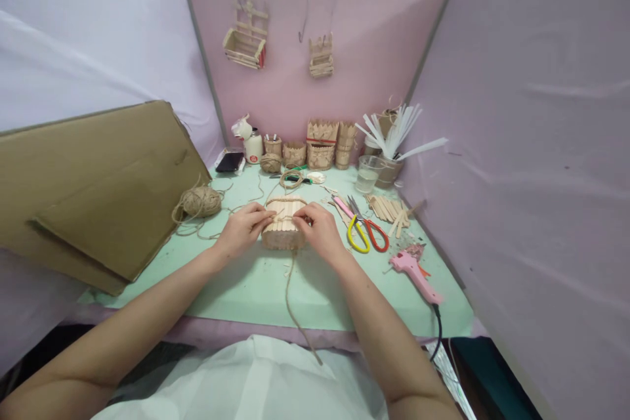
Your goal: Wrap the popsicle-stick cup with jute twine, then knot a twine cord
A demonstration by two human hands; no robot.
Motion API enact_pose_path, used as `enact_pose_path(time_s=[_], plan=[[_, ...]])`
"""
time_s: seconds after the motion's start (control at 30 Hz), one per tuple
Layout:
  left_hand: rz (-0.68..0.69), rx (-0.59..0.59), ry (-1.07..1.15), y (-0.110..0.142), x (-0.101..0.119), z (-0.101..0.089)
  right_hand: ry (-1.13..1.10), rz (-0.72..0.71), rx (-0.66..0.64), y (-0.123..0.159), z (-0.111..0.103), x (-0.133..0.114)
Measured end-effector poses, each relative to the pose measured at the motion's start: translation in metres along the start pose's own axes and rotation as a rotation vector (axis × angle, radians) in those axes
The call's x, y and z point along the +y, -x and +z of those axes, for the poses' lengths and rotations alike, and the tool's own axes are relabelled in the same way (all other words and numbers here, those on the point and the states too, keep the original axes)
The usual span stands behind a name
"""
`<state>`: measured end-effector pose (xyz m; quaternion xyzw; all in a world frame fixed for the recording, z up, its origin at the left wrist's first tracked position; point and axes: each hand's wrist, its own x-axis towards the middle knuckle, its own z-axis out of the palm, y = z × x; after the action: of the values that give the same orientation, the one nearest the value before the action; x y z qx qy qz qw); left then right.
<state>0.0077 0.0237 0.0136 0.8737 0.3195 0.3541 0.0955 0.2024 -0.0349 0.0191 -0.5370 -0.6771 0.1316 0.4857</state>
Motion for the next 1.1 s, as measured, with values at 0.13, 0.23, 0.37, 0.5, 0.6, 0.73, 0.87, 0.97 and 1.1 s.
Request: enact_pose_path(time_s=[0.13, 0.23, 0.37, 0.5, 0.6, 0.73, 0.87, 0.97, 1.1], plan=[[-0.016, 0.000, 0.060, -0.003, -0.001, 0.000, -0.038, 0.010, -0.019, 0.000, 0.000, 0.000], [-0.064, -0.001, 0.116, -0.007, -0.002, -0.001, -0.064, 0.027, -0.026, 0.001, 0.001, 0.001], [-0.096, -0.025, 0.188, -0.008, -0.003, -0.002, -0.098, 0.070, -0.023, 0.001, 0.003, 0.002], [-0.086, 0.012, 0.208, -0.006, 0.000, 0.000, -0.115, 0.116, -0.012, 0.002, 0.007, 0.001], [-0.090, 0.023, 0.202, -0.004, 0.005, 0.000, -0.134, 0.150, -0.005, 0.003, 0.010, -0.002], [-0.099, 0.007, 0.193, -0.003, 0.011, 0.000, -0.157, 0.170, 0.011, 0.003, 0.013, -0.004], [-0.117, 0.021, 0.198, -0.004, 0.014, 0.002, -0.167, 0.175, 0.029, 0.004, 0.016, -0.002], [-0.125, 0.044, 0.192, -0.002, 0.015, 0.004, -0.174, 0.187, 0.037, 0.005, 0.018, -0.002], [-0.104, 0.055, 0.157, 0.001, 0.016, 0.005, -0.169, 0.190, 0.037, 0.005, 0.021, -0.003]])
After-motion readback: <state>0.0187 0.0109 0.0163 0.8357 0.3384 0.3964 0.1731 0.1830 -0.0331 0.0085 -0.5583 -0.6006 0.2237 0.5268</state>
